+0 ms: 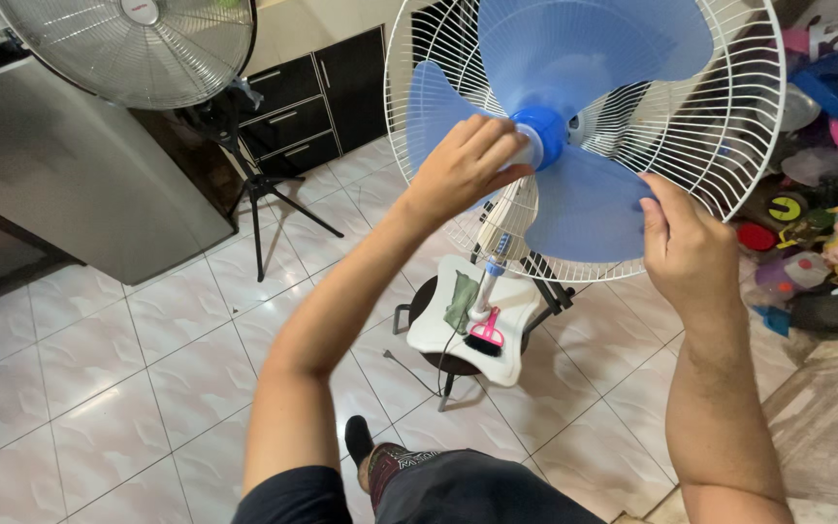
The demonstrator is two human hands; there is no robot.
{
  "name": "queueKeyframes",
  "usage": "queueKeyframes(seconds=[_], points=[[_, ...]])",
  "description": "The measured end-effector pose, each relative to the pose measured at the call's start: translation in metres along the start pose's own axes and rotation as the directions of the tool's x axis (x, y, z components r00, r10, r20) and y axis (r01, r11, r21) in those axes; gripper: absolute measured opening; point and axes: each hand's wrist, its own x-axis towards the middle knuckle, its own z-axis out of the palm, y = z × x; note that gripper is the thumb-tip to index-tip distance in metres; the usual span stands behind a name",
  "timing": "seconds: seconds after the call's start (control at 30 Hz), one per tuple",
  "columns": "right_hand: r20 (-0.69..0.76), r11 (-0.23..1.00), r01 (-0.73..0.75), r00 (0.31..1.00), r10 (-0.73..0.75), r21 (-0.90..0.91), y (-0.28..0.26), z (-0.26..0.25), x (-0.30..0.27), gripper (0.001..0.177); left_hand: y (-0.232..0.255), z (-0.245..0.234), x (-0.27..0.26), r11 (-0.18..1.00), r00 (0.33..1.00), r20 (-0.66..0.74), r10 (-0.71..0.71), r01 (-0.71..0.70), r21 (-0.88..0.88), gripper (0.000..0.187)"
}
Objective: The person wipes the blades and central hub of a standing electric fan with a cloth, then wipes the front metal grille. The fan remains assembled throughout the clip.
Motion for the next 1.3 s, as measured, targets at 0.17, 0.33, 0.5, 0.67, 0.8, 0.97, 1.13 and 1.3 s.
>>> queueKeyframes(seconds=[0.17, 0.33, 0.5, 0.67, 0.8, 0.97, 1.13, 1.3], points=[[-0.009, 1.000, 0.024, 1.000, -0.024, -0.003, -0.001, 0.000, 0.000, 0.024, 0.041, 0.020, 0.011, 0.735, 0.731, 0.124, -0.671, 0.678, -0.016, 0.052], [-0.001, 1.000, 0.008, 1.000, -0.008, -0.017, -0.002, 0.000, 0.000, 0.022, 0.065, 0.021, 0.018, 0.628, 0.627, 0.061, -0.777, 0.778, 0.011, 0.048], [0.011, 1.000, 0.012, 1.000, -0.012, 0.004, -0.002, -0.001, -0.001, 0.022, 0.058, 0.000, 0.006, 0.888, 0.891, -0.058, -0.451, 0.442, -0.128, 0.035], [0.018, 1.000, -0.003, 1.000, 0.003, 0.008, 0.000, -0.003, 0.000, 0.023, 0.032, -0.017, 0.003, 0.980, 0.988, 0.068, -0.140, 0.148, -0.134, 0.047], [0.010, 1.000, 0.024, 1.000, -0.024, -0.005, -0.001, -0.003, 0.001, 0.019, 0.020, -0.022, 0.002, 0.996, 0.980, 0.181, -0.077, 0.082, -0.018, 0.046], [0.003, 0.999, 0.026, 1.000, -0.026, -0.023, 0.000, -0.001, 0.000, 0.019, 0.023, -0.003, 0.004, 0.958, 0.949, 0.150, -0.276, 0.284, -0.035, 0.040], [0.011, 1.000, 0.018, 1.000, -0.017, -0.018, 0.001, 0.001, 0.000, 0.020, 0.039, 0.019, 0.006, 0.852, 0.864, 0.045, -0.502, 0.503, -0.145, 0.040], [0.006, 1.000, 0.016, 1.000, -0.015, -0.018, 0.003, 0.000, -0.001, 0.019, 0.044, 0.019, -0.004, 0.874, 0.894, -0.003, -0.448, 0.437, -0.213, 0.041]])
